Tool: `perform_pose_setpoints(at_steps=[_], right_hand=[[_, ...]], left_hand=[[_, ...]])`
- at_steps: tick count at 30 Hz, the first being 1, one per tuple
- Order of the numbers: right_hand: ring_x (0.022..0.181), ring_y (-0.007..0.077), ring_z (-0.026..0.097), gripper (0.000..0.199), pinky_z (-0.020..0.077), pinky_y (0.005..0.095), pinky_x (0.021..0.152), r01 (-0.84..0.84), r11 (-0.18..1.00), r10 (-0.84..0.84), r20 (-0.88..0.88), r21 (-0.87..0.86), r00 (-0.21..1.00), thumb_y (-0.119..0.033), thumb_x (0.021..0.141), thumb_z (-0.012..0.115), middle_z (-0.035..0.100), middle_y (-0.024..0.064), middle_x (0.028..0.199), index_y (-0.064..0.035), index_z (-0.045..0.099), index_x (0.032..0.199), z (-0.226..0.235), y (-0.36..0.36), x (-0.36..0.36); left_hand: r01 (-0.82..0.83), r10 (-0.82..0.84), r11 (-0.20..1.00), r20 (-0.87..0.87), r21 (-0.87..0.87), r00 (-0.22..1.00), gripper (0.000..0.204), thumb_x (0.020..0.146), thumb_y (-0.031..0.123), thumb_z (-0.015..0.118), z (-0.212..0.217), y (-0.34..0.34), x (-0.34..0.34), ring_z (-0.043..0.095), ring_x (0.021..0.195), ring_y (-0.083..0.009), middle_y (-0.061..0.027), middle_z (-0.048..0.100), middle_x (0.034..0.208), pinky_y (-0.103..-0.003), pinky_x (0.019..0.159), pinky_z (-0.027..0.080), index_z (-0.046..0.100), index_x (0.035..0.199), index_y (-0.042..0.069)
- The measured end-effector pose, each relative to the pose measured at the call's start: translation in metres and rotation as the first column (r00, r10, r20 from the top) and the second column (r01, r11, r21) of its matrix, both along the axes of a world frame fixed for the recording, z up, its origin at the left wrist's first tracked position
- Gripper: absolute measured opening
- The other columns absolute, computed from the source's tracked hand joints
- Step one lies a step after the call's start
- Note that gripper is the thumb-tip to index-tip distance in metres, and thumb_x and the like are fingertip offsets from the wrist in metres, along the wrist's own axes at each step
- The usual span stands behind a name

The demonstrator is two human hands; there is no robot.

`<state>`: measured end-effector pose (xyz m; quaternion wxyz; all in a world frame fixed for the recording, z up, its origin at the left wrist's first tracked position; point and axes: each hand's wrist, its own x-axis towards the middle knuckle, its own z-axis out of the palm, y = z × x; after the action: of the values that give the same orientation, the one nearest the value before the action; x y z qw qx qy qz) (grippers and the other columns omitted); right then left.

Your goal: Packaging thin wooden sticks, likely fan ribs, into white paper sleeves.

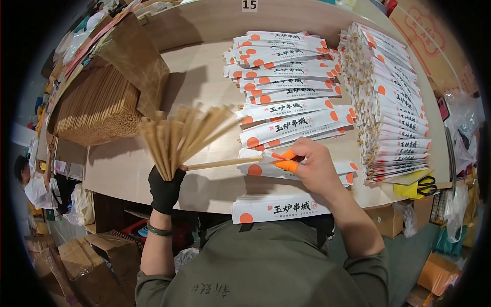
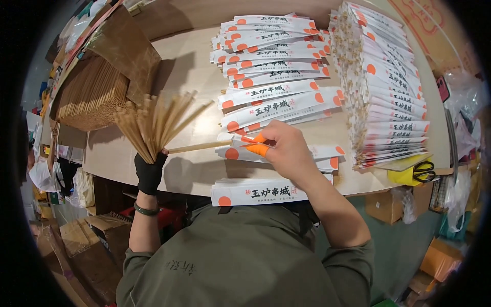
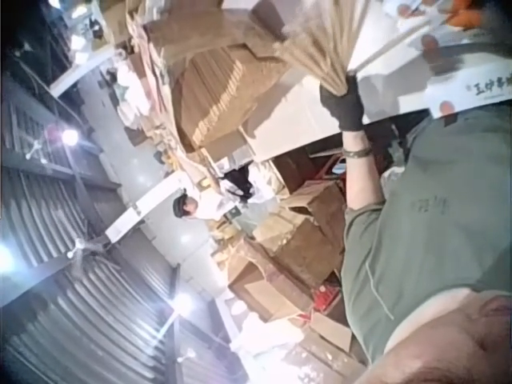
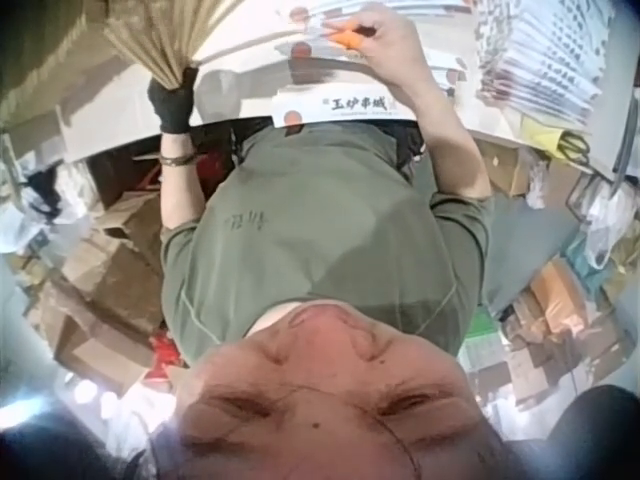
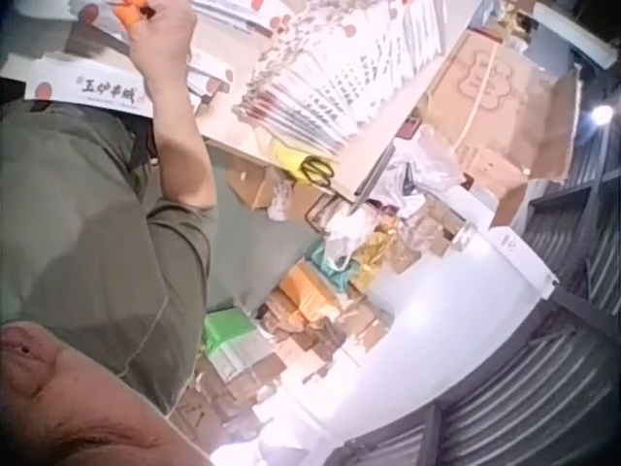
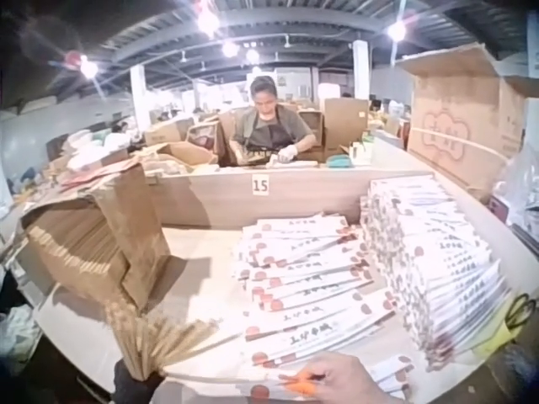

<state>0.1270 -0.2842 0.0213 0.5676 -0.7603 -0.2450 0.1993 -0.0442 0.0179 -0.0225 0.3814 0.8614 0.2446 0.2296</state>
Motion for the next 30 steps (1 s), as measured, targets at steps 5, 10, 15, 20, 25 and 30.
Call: perform_pose_setpoints(at_steps=[5, 10, 15, 20, 25, 30], right_hand=[[0.071, 0.0229, 0.056, 0.010, 0.0454, 0.0325, 0.064, -0.099, 0.986, 0.165, 0.686, -0.135, 0.708, -0.009, 0.072, 0.071, 0.056, 0.0056, 0.081, -0.0023, 0.066, 0.078, 0.002, 0.015, -0.007], [0.080, 0.0257, 0.057, 0.019, 0.0462, 0.0361, 0.069, -0.129, 0.956, 0.292, 0.844, -0.262, 0.449, -0.018, 0.075, 0.066, 0.059, 0.0066, 0.085, -0.0088, 0.066, 0.092, -0.001, 0.051, -0.006], [0.079, 0.0265, 0.057, 0.023, 0.0455, 0.0358, 0.067, -0.115, 0.933, 0.344, 0.756, -0.340, 0.557, -0.010, 0.077, 0.065, 0.057, 0.0110, 0.087, 0.0012, 0.062, 0.097, -0.015, 0.017, -0.018], [0.077, 0.0231, 0.057, 0.017, 0.0452, 0.0317, 0.061, -0.095, 0.897, 0.425, 0.783, -0.432, 0.454, -0.005, 0.073, 0.067, 0.057, 0.0086, 0.082, 0.0006, 0.062, 0.088, -0.041, 0.010, -0.031], [0.069, 0.0254, 0.054, 0.013, 0.0450, 0.0334, 0.060, -0.002, 0.990, 0.112, 0.794, -0.139, 0.598, -0.006, 0.072, 0.072, 0.054, 0.0085, 0.072, -0.0011, 0.059, 0.073, -0.049, 0.010, -0.032], [0.064, 0.0164, 0.048, 0.020, 0.0418, 0.0290, 0.061, 0.097, 0.995, -0.078, 0.374, -0.033, 0.924, -0.005, 0.074, 0.075, 0.051, 0.0046, 0.071, -0.0006, 0.056, 0.072, -0.013, 0.007, -0.011]], left_hand=[[0.148, -0.144, 0.976, 0.040, -0.159, 0.989, 0.022, 0.078, 0.016, 0.076, 0.007, -0.023, 0.019, 0.067, 0.074, -0.0185, -0.0101, 0.069, 0.082, -0.032, 0.066, 0.052, 0.066, 0.088, 0.000], [0.311, -0.141, 0.721, 0.308, -0.619, 0.941, 0.032, 0.092, 0.024, 0.060, 0.018, -0.092, 0.069, 0.063, 0.097, -0.0206, -0.0144, 0.066, 0.106, -0.032, 0.093, 0.046, 0.064, 0.109, -0.002], [0.022, 0.038, 0.837, 0.098, -0.546, 0.994, 0.016, 0.084, 0.014, 0.060, 0.010, -0.060, 0.057, 0.055, 0.061, -0.0078, -0.0037, 0.063, 0.074, -0.021, 0.054, 0.041, 0.064, 0.091, 0.001], [-0.058, 0.150, 0.821, 0.116, -0.568, 0.982, 0.014, 0.086, 0.016, 0.059, -0.010, -0.059, 0.044, 0.055, 0.060, -0.0081, -0.0039, 0.063, 0.071, -0.021, 0.052, 0.040, 0.064, 0.090, 0.002], [-0.047, 0.065, 0.891, 0.023, -0.452, 0.998, 0.013, 0.086, 0.015, 0.061, -0.018, -0.042, 0.027, 0.056, 0.061, -0.0083, -0.0034, 0.063, 0.071, -0.021, 0.054, 0.042, 0.066, 0.091, 0.003], [-0.101, 0.074, 0.907, -0.083, -0.409, 0.994, 0.010, 0.084, 0.014, 0.063, -0.010, -0.030, 0.007, 0.055, 0.060, -0.0075, -0.0012, 0.062, 0.070, -0.022, 0.054, 0.042, 0.066, 0.084, 0.004]])
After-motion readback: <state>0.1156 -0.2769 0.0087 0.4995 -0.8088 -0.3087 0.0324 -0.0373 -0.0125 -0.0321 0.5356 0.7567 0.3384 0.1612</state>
